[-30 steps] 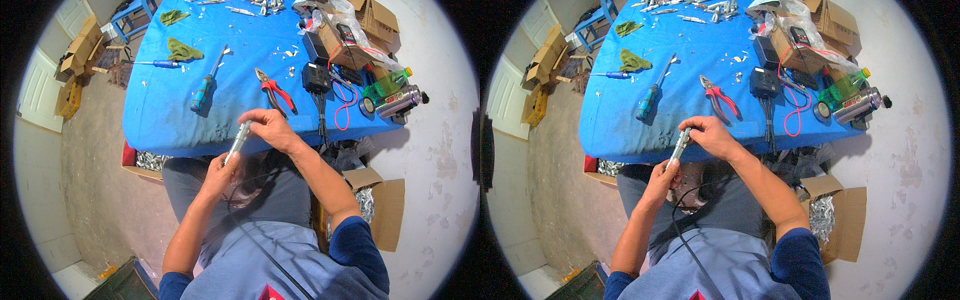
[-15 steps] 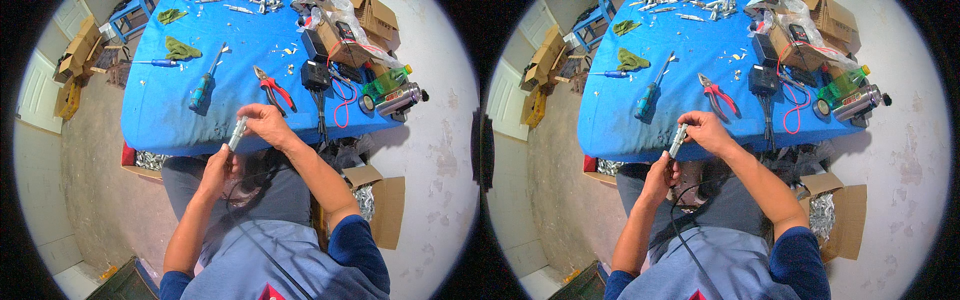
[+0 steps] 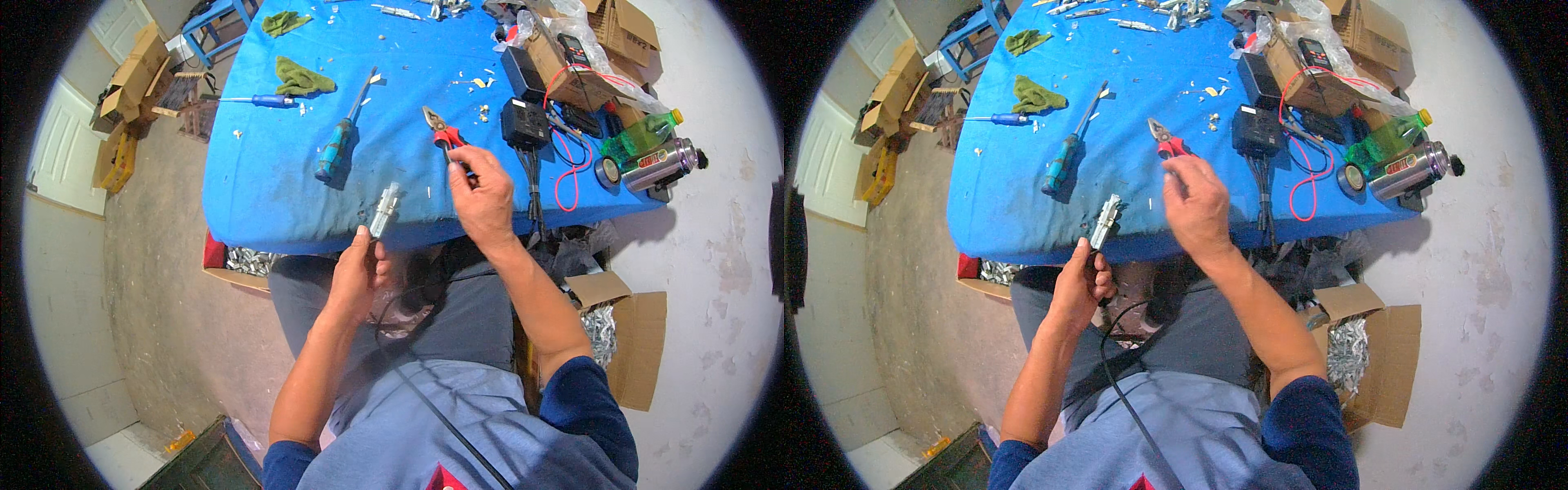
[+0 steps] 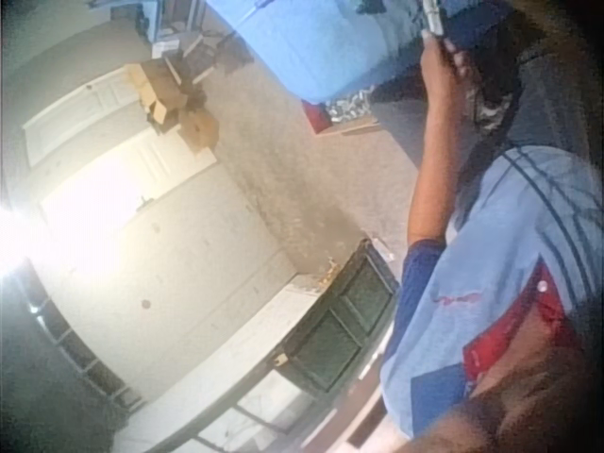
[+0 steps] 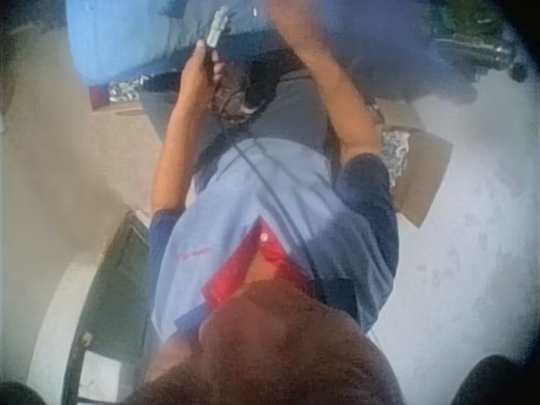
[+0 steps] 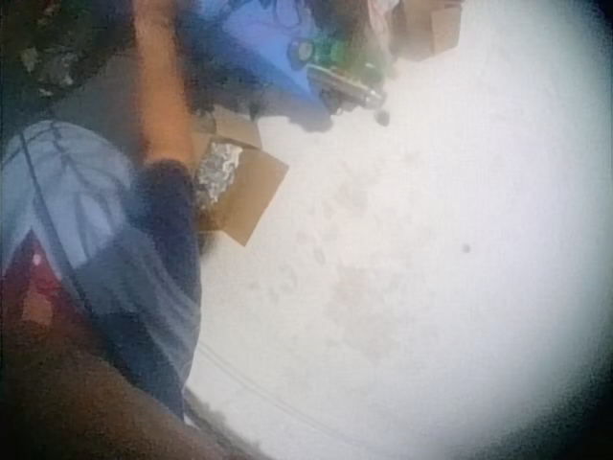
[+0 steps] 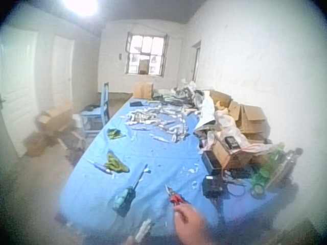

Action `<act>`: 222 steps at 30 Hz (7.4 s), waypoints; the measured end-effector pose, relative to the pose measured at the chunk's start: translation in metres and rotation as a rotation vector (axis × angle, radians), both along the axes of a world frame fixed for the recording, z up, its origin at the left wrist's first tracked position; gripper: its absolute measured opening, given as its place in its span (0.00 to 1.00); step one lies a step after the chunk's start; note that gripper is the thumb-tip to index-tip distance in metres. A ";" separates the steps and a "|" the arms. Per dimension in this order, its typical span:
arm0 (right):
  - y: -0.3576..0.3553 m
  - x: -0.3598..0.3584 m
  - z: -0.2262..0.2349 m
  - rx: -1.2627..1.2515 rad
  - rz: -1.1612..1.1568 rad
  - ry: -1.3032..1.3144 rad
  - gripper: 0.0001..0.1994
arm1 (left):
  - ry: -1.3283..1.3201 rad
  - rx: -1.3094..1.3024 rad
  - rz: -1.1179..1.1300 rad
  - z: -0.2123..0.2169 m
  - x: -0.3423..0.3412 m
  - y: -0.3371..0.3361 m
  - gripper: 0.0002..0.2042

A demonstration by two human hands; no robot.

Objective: The person uses a pair of pliers and a screwdriver to disassemble a small electronic component by hand. They hold the component, grip and pull at parts with the pliers, and then use the screwdriver to loosen or remove internal elements.

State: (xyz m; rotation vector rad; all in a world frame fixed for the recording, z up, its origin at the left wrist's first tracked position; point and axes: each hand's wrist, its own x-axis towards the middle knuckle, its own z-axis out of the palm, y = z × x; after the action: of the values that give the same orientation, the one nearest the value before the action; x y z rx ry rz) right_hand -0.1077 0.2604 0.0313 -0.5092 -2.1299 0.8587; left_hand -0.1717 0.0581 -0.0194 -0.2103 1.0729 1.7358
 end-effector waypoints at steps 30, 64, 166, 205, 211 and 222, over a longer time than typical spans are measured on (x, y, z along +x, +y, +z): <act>-0.016 -0.082 0.020 -0.264 0.468 -0.245 0.13 | -0.049 0.051 0.027 -0.001 -0.003 0.003 0.22; -0.017 0.150 0.047 -0.125 0.273 -0.394 0.15 | -0.045 -0.007 -0.038 0.003 -0.006 -0.001 0.22; -0.015 0.164 0.071 -0.598 0.206 -0.508 0.15 | 0.200 -0.030 -0.050 0.004 0.014 0.008 0.22; -0.014 0.139 0.078 -0.146 0.303 -0.487 0.13 | -0.050 -0.003 -0.085 0.002 0.003 0.006 0.26; -0.013 0.140 0.077 -0.119 0.312 -0.455 0.13 | -0.052 -0.032 -0.085 0.005 0.001 0.006 0.26; -0.011 0.140 0.076 -0.094 0.335 -0.431 0.13 | -0.066 -0.034 -0.091 0.005 0.000 0.005 0.26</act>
State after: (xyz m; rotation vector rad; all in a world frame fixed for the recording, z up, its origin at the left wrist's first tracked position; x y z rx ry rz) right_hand 0.0326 0.2491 0.1075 -0.4174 -2.6290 1.1183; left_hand -0.1717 0.0632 -0.0143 -0.2345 1.0484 1.6195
